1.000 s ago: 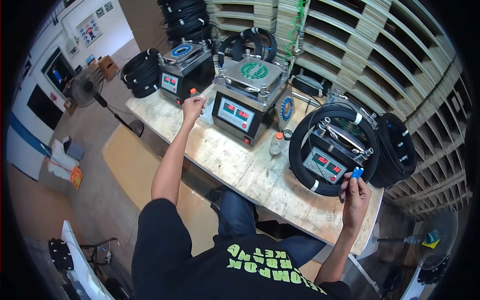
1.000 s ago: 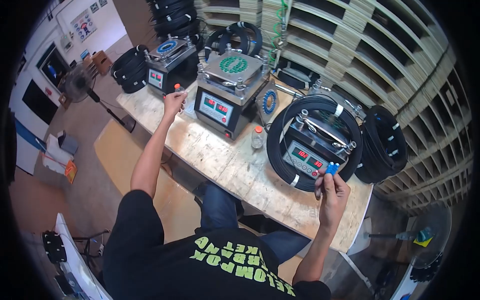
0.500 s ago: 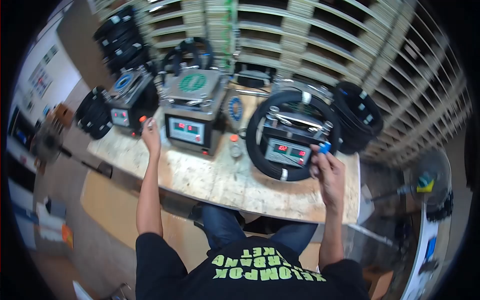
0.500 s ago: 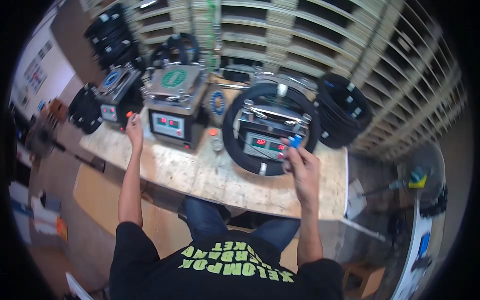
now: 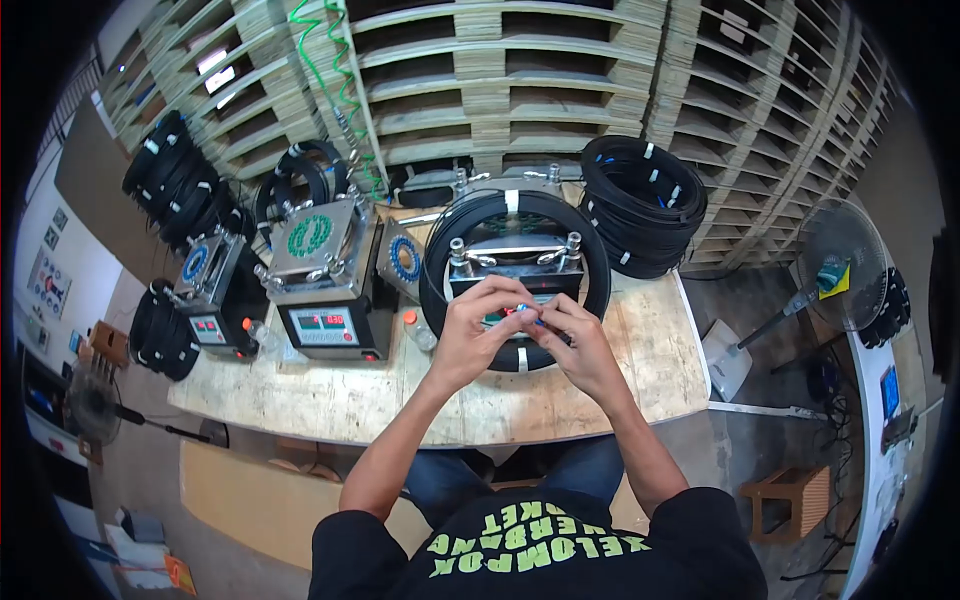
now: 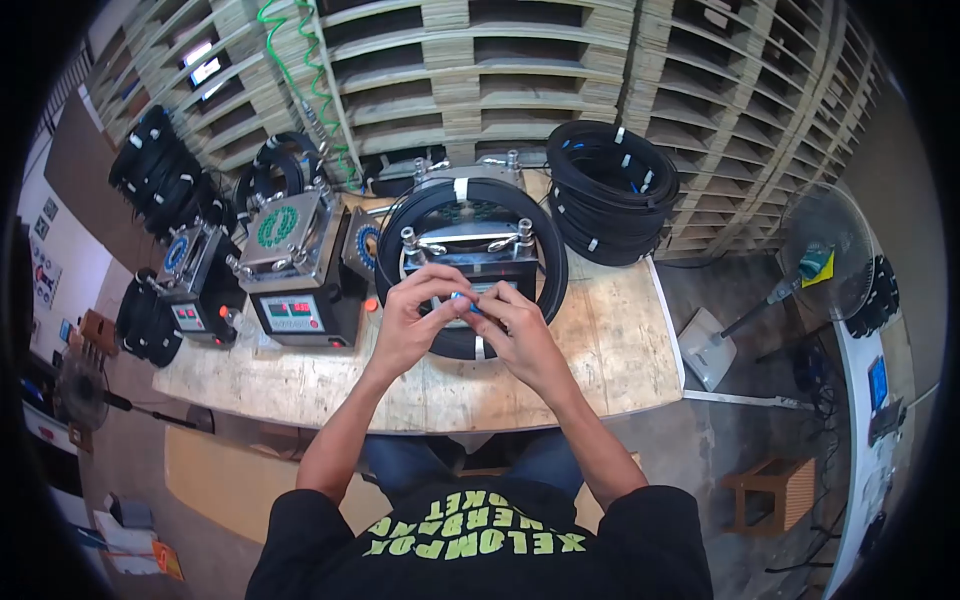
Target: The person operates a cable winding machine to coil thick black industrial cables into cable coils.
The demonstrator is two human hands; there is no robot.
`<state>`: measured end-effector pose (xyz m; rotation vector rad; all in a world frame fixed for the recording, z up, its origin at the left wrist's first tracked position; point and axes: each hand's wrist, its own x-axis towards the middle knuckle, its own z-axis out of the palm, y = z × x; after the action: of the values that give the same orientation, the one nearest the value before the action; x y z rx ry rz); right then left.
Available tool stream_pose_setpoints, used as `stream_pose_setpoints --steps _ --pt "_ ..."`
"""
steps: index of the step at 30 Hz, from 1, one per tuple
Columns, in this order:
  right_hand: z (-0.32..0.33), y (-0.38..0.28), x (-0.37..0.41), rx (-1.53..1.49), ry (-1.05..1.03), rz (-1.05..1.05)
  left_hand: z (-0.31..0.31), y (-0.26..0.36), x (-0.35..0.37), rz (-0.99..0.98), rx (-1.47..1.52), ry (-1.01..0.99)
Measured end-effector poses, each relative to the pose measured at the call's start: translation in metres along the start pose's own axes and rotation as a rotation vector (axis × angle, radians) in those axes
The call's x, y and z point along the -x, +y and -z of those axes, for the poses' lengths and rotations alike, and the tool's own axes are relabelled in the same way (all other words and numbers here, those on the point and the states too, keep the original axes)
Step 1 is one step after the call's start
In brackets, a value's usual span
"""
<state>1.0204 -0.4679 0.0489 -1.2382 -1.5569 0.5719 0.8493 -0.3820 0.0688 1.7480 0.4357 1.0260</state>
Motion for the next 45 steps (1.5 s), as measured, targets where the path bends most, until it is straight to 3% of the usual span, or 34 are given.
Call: stream_pose_setpoints --steps 3,7,10,14,15,18,19,22,23,25,27,28,30,32,36,45 --pt "0.013 -0.001 -0.002 -0.134 -0.106 -0.049 0.003 -0.009 -0.002 -0.093 0.000 0.083" --pt "0.023 0.007 -0.022 -0.332 0.152 -0.047 0.017 -0.014 -0.002 -0.065 0.242 0.192" --pt "0.049 0.002 -0.046 -0.272 0.275 -0.185 0.038 -0.016 0.002 0.170 0.787 0.058" --pt "0.074 0.026 -0.097 -0.207 0.303 -0.077 0.071 -0.031 -0.019 0.366 0.733 0.122" --pt "0.080 0.032 -0.111 -0.168 0.295 -0.047 0.079 -0.033 -0.029 0.369 0.638 0.172" --pt "0.093 0.044 -0.147 -0.507 0.292 -0.262 0.116 -0.033 -0.068 0.345 0.457 0.194" --pt "0.100 0.042 -0.156 -0.486 0.242 -0.357 0.128 -0.031 -0.084 0.379 0.335 0.174" --pt "0.110 0.057 -0.186 -0.309 0.015 -0.421 0.148 -0.050 -0.142 0.487 -0.012 0.258" --pt "0.107 0.070 -0.198 -0.241 0.008 -0.426 0.158 -0.069 -0.165 0.476 -0.055 0.154" --pt "0.097 0.094 -0.226 0.026 -0.006 -0.384 0.143 -0.089 -0.202 0.528 -0.309 0.206" --pt "0.082 0.127 -0.253 0.283 0.032 -0.388 0.120 -0.133 -0.237 0.378 -0.619 0.399" --pt "0.076 0.139 -0.265 0.410 0.077 -0.409 0.094 -0.105 -0.229 0.309 -0.688 0.437" --pt "0.062 0.111 -0.254 0.582 0.157 -0.361 0.066 -0.102 -0.224 0.173 -0.776 0.502" --pt "0.055 0.085 -0.243 0.754 0.099 -0.184 0.056 -0.100 -0.216 0.164 -0.759 0.407" --pt "0.055 0.073 -0.242 0.763 -0.024 -0.110 0.051 -0.086 -0.205 0.084 -0.839 0.385" --pt "0.078 0.099 -0.259 0.794 -0.311 0.019 0.046 -0.078 -0.204 0.207 -0.853 0.397"
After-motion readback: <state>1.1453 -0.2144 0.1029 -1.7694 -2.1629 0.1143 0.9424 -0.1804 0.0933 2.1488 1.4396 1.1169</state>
